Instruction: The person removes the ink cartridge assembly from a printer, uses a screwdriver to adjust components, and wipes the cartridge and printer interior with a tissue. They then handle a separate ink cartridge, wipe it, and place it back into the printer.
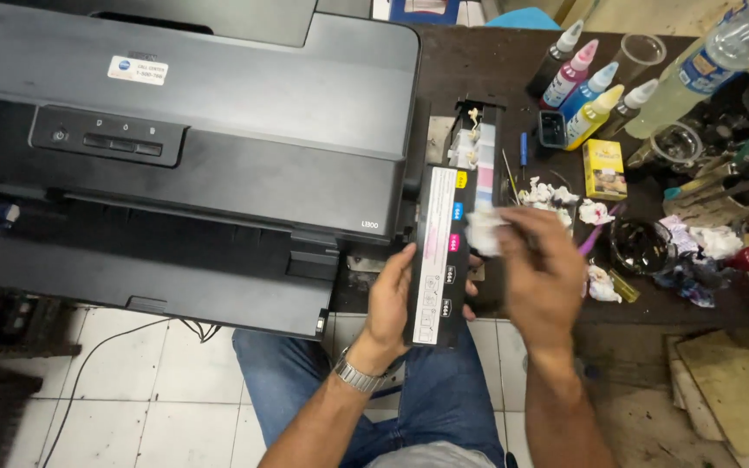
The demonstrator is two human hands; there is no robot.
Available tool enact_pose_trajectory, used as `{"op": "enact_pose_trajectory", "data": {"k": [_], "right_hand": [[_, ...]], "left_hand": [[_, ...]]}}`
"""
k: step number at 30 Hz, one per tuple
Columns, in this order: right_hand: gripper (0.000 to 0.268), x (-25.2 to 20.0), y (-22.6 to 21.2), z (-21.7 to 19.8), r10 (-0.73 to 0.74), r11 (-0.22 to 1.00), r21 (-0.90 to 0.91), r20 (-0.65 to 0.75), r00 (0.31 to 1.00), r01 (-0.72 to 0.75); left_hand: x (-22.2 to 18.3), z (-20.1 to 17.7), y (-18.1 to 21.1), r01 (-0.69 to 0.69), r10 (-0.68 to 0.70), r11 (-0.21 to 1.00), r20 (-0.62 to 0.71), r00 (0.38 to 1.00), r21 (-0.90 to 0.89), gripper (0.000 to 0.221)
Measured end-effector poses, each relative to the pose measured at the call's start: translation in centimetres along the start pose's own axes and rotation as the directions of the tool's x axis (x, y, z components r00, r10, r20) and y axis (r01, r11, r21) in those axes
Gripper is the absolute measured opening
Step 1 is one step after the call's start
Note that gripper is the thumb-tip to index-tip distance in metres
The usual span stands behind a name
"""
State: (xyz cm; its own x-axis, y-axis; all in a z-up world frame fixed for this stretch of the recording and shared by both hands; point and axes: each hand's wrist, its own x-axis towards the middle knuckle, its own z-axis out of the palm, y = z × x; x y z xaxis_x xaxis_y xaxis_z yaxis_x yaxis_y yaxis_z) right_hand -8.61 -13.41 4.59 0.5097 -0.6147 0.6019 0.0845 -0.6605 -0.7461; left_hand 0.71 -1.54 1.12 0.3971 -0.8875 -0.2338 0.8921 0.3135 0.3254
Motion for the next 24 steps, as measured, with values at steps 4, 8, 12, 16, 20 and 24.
{"op": "enact_pose_trajectory", "data": {"k": [4, 8, 12, 16, 20, 24], "right_hand": [[0.021, 2.1, -1.6, 1.1, -0.122, 0.991, -0.032, 0.182, 0.976, 0.130], [0.016, 1.5, 0.3, 1.6, -0.253, 0.931, -0.161, 0.362, 0.897, 0.327], [0.013, -3.0, -0.1, 2.0, -0.280, 0.930, -0.064, 0.518, 0.808, 0.363], [0.016, -1.5, -0.2, 1.7, -0.321, 0.927, -0.007, 0.505, 0.801, 0.376], [0.011, 3.8, 1.7, 1.9, -0.343, 0.888, -0.187, 0.340, 0.876, 0.420], [0.010, 3.2, 3.1, 3.4, -0.382, 0.865, -0.201, 0.328, 0.864, 0.459]], "left_hand": [[-1.0, 0.7, -0.9, -0.019, 0.022, 0.999, -0.087, 0.996, 0.036, 0.055], [-1.1, -0.2, -1.2, -0.036, 0.051, 0.994, -0.146, 0.988, 0.100, 0.052], [-0.3, -2.8, -0.9, -0.034, 0.063, 0.988, -0.191, 0.979, 0.151, 0.050], [0.6, -3.7, -0.9, -0.021, 0.051, 0.985, -0.169, 0.984, 0.170, 0.052], [0.3, -2.3, -2.0, 0.046, -0.043, 0.981, -0.022, 0.999, 0.190, 0.066], [-0.1, -3.2, -2.0, 0.061, -0.046, 0.976, -0.078, 0.996, 0.207, 0.074]]}}
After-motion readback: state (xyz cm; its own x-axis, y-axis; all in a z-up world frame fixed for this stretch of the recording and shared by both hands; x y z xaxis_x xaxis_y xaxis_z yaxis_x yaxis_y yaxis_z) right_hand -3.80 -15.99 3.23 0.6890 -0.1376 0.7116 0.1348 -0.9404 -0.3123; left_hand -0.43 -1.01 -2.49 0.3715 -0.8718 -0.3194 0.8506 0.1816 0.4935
